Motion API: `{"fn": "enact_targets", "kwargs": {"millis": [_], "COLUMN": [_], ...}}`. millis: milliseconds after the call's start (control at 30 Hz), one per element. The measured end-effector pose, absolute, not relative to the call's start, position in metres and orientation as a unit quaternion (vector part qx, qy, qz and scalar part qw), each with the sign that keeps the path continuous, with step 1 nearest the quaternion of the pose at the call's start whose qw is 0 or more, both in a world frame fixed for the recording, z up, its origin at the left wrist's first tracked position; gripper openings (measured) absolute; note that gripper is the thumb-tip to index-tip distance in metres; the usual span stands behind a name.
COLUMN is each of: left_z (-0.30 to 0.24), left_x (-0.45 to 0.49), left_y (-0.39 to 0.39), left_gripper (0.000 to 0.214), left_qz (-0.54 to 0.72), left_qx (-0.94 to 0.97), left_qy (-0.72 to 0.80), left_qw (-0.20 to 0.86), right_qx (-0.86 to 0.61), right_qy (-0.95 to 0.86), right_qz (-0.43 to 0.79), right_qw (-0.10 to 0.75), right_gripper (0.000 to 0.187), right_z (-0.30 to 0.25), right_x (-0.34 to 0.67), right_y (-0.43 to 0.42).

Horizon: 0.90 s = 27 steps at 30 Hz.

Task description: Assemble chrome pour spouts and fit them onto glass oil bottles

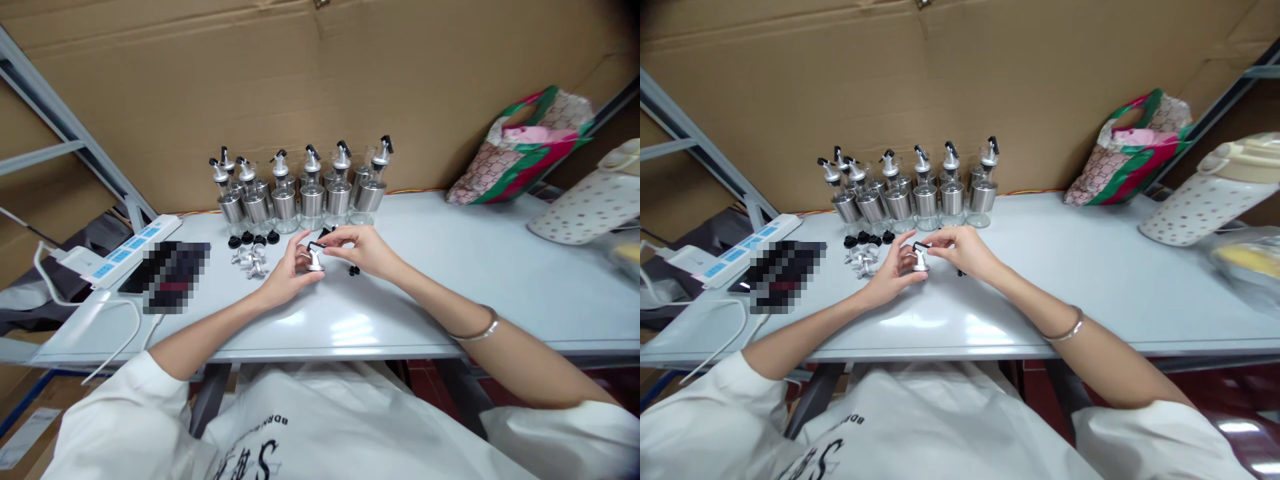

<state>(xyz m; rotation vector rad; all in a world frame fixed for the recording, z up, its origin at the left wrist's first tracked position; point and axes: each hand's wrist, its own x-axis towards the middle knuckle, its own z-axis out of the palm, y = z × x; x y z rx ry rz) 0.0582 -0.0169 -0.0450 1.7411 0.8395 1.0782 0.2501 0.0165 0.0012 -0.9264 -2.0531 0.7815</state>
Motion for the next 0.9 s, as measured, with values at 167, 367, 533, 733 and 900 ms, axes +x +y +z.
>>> {"fn": "enact_targets", "kwargs": {"millis": [167,367,533,733,900], "left_z": [-0.0439,-0.0430,-0.0419,-0.0414,-0.0414], "left_x": [0.0593,0.0570,0.0562,0.0570,0.0564], "left_y": [-0.0191,-0.0176,-0.0177,-0.0184,-0.0184], "left_gripper": [0.073,0.060,0.053,0.047,0.046], "left_qz": [0.439,0.460,0.444,0.443,0.433], "left_qx": [0.696,0.689,0.699,0.701,0.704], "left_qy": [0.331,0.343,0.351,0.352,0.362], "left_qw": [0.462,0.442,0.438,0.435,0.431], "right_qx": [-0.355,-0.347,-0.340,-0.351,-0.354], "right_qy": [-0.810,-0.819,-0.827,-0.827,-0.826], "right_qz": [0.292,0.279,0.266,0.269,0.286], "right_qw": [0.364,0.362,0.360,0.348,0.332], "right_gripper": [0.025,0.019,0.015,0.016,0.015], "right_z": [-0.0013,-0.0039,-0.0012,0.0001,-0.0039], "right_x": [0.2496,0.2490,0.2476,0.2474,0.2472], "right_y": [0.0176,0.0186,0.0160,0.0134,0.0148]}}
